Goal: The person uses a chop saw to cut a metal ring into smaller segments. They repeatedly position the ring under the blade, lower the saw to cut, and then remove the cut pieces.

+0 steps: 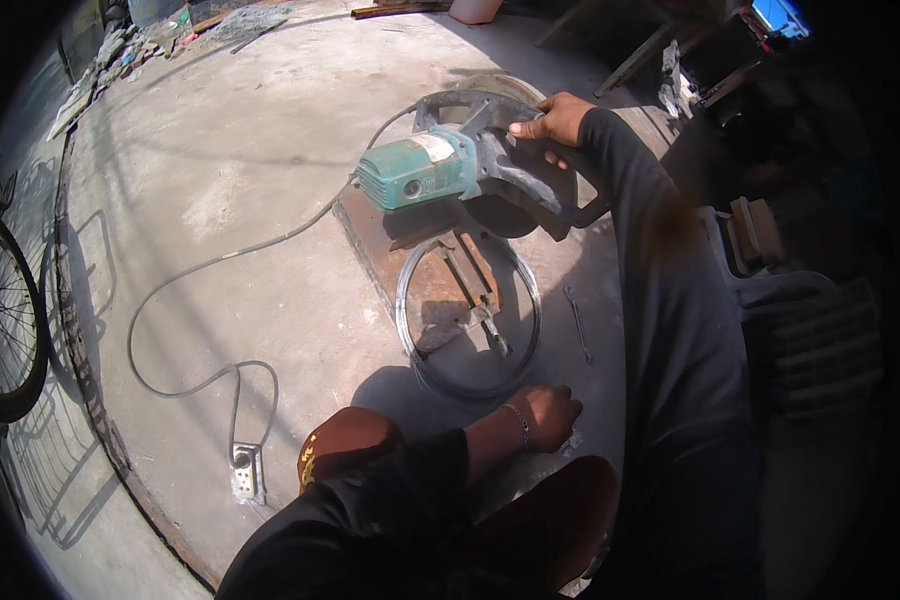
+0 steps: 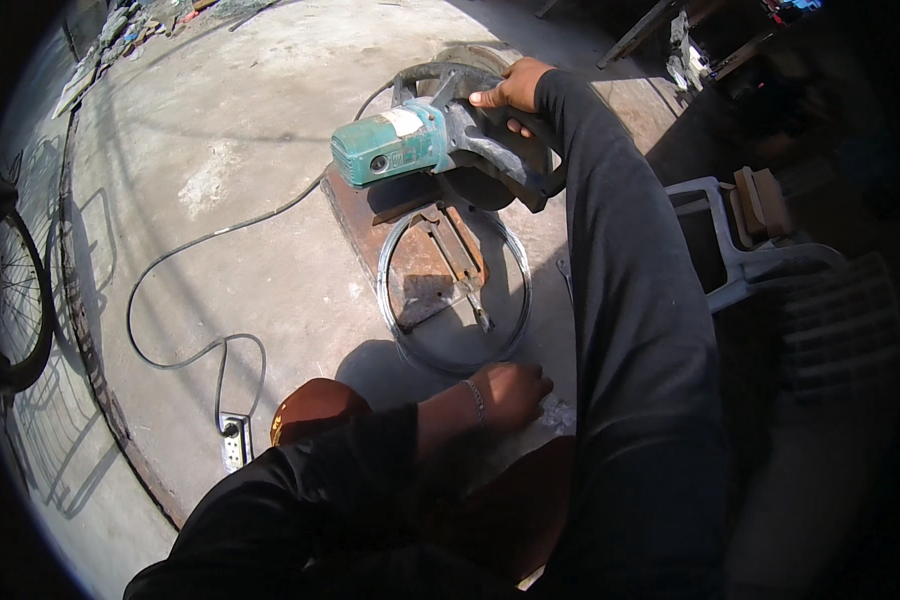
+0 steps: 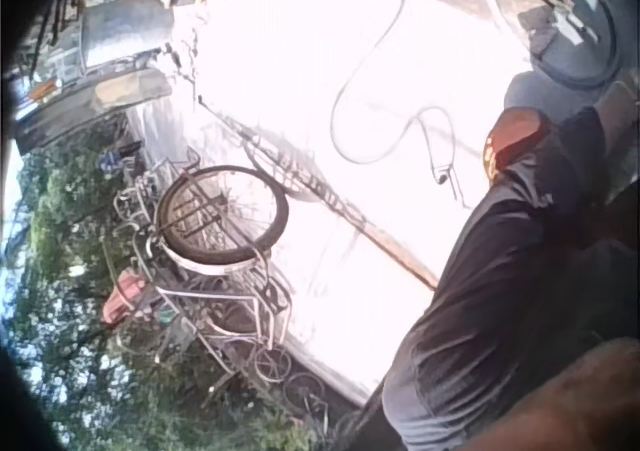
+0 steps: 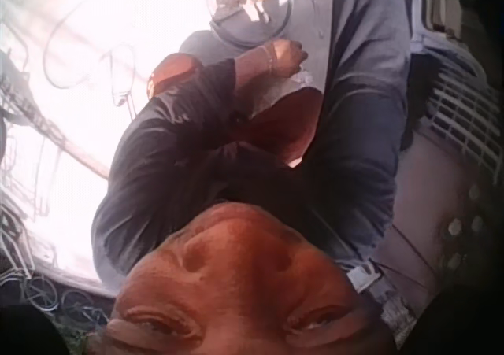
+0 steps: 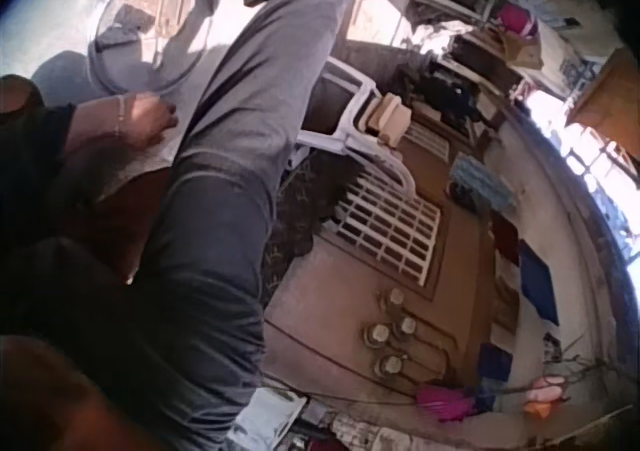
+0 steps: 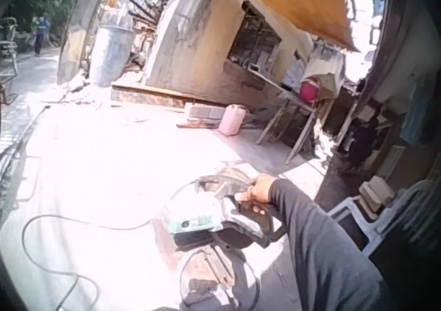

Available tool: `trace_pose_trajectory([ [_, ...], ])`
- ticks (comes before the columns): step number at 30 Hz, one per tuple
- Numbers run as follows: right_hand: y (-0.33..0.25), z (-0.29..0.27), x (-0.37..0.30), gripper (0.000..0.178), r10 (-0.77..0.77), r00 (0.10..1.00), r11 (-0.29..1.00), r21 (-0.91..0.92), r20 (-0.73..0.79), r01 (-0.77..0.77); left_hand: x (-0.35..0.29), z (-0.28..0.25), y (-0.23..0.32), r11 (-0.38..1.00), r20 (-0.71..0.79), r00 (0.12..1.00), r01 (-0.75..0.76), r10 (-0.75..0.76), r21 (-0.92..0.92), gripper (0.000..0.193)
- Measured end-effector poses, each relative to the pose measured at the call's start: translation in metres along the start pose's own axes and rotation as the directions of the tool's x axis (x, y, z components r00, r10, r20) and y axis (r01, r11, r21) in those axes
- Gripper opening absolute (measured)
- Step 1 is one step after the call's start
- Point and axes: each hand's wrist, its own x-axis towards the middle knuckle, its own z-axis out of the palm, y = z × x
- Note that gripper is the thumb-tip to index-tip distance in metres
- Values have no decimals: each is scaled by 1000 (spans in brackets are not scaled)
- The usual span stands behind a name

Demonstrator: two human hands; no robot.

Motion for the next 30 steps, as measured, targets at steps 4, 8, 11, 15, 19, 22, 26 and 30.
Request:
trace_pose_trajectory([
  [4, -7, -5, -32, 67, -51, 997, 967, -253, -56, 35, 3, -6, -6, 1000, 70, 997, 24, -24, 2, 30],
  [8, 6, -4, -72, 55, -139, 979, 906, -418, -151, 64, 11, -10, -7, 999, 52, 998, 25, -22, -49, 31],
  [11, 8, 9, -78, 51, -241, 930, 861, -504, -276, 73, 16, -9, -5, 998, 43, 999, 26, -24, -60, 32],
  [15, 7, 9, -79, 48, -204, 921, 882, -470, -331, 26, 22, 9, -7, 997, 49, 998, -35, 39, -72, 34],
  [19, 8, 16, -64, 47, -257, 876, 871, -490, -407, 28, 23, 21, -15, 999, 163, 986, 39, -35, -26, 32],
  [22, -3, 10, -71, 47, -175, 899, 903, -430, -401, -16, 28, 27, -17, 999, 204, 979, 30, -26, -18, 33],
  [26, 6, 8, -77, 32, -269, 857, 853, -522, -440, 0, 37, 35, -18, 1000, 190, 982, 3, 0, -15, 33],
  [30, 6, 5, -76, 47, -328, 830, 817, -576, -451, 10, 46, 48, -22, 1000, 199, 980, -20, 17, 16, 33],
])
